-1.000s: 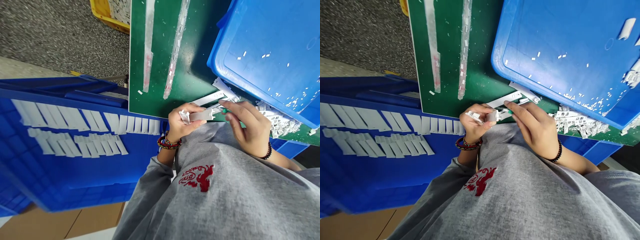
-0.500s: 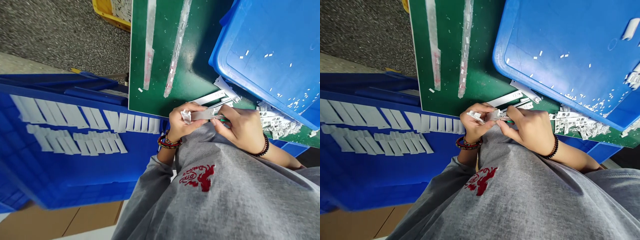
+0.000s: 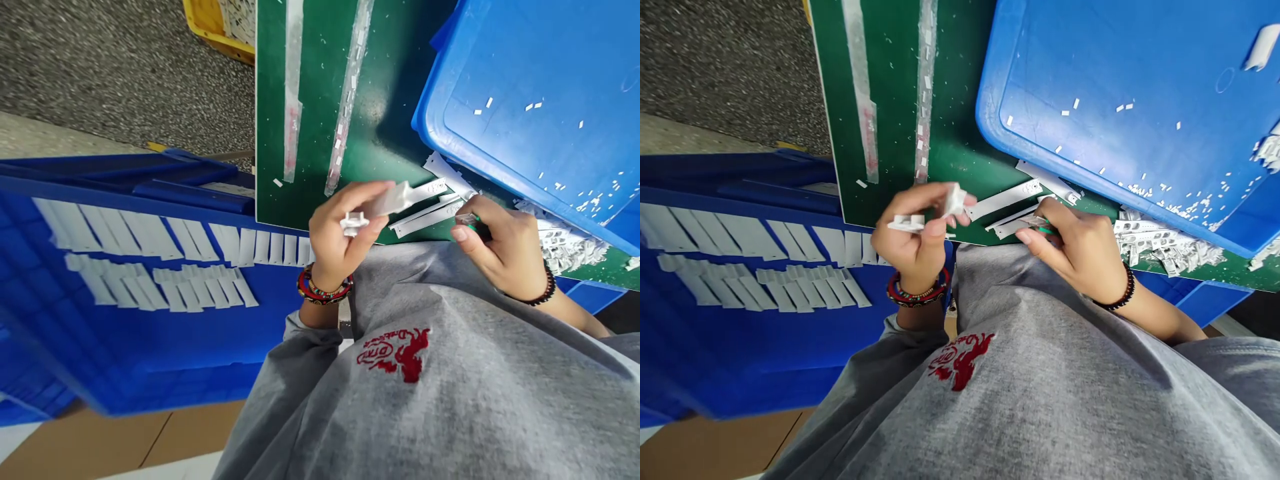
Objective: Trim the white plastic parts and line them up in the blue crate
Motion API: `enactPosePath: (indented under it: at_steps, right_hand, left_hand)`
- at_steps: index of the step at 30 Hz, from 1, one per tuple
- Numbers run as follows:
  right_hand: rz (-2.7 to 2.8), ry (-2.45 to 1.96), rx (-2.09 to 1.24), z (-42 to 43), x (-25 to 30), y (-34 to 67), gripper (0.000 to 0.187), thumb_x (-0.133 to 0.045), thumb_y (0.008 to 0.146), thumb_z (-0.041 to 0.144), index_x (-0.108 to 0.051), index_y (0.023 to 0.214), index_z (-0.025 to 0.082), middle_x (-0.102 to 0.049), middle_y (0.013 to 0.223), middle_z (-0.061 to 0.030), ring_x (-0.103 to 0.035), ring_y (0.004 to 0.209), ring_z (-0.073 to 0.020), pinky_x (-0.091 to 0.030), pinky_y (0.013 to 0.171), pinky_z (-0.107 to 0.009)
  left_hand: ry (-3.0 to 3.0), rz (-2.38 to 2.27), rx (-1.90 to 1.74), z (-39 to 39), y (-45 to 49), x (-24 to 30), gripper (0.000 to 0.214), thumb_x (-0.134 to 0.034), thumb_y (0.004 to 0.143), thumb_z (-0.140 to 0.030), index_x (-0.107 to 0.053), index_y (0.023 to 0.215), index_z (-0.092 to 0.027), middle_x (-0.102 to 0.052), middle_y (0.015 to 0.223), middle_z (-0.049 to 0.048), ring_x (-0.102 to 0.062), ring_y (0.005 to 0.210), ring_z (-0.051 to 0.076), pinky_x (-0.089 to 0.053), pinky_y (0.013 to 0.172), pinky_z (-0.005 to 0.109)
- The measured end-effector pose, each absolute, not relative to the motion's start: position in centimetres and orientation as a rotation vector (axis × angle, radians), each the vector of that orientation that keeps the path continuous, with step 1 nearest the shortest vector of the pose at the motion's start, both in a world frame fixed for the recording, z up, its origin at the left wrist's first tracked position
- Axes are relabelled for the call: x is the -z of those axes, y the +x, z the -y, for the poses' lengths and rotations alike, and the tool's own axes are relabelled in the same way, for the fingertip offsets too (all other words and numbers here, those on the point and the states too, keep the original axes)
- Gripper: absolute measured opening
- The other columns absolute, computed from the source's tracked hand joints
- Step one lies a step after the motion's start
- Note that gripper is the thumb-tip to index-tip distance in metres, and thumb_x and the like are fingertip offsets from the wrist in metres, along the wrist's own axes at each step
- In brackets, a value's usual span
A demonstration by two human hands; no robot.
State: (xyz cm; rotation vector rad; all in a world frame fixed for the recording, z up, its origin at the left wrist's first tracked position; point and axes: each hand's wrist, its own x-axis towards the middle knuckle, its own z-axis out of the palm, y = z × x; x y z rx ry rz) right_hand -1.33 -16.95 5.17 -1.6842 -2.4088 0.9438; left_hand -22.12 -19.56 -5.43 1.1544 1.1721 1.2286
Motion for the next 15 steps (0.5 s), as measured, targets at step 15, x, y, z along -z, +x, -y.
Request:
enactPosePath:
  at_steps: [15]
  right_hand:
    - [2.290, -1.539, -0.972, 17.7, -6.4, -2.3, 0.030, -0.043, 0.103, 0.035, -0.055, 0.130, 0.028, -0.072, 0.097, -0.0062, -0.070, 0.080, -0.0226, -0.059, 0.067, -0.037]
  left_hand:
    - [1.242, -0.974, -1.014, 19.1, -20.5, 2.4, 0.020, -0.062, 0.093, -0.041, -0.051, 0.096, -0.024, -0.052, 0.073, -0.0034, -0.048, 0.055, 0.009, -0.042, 0.053, 0.025]
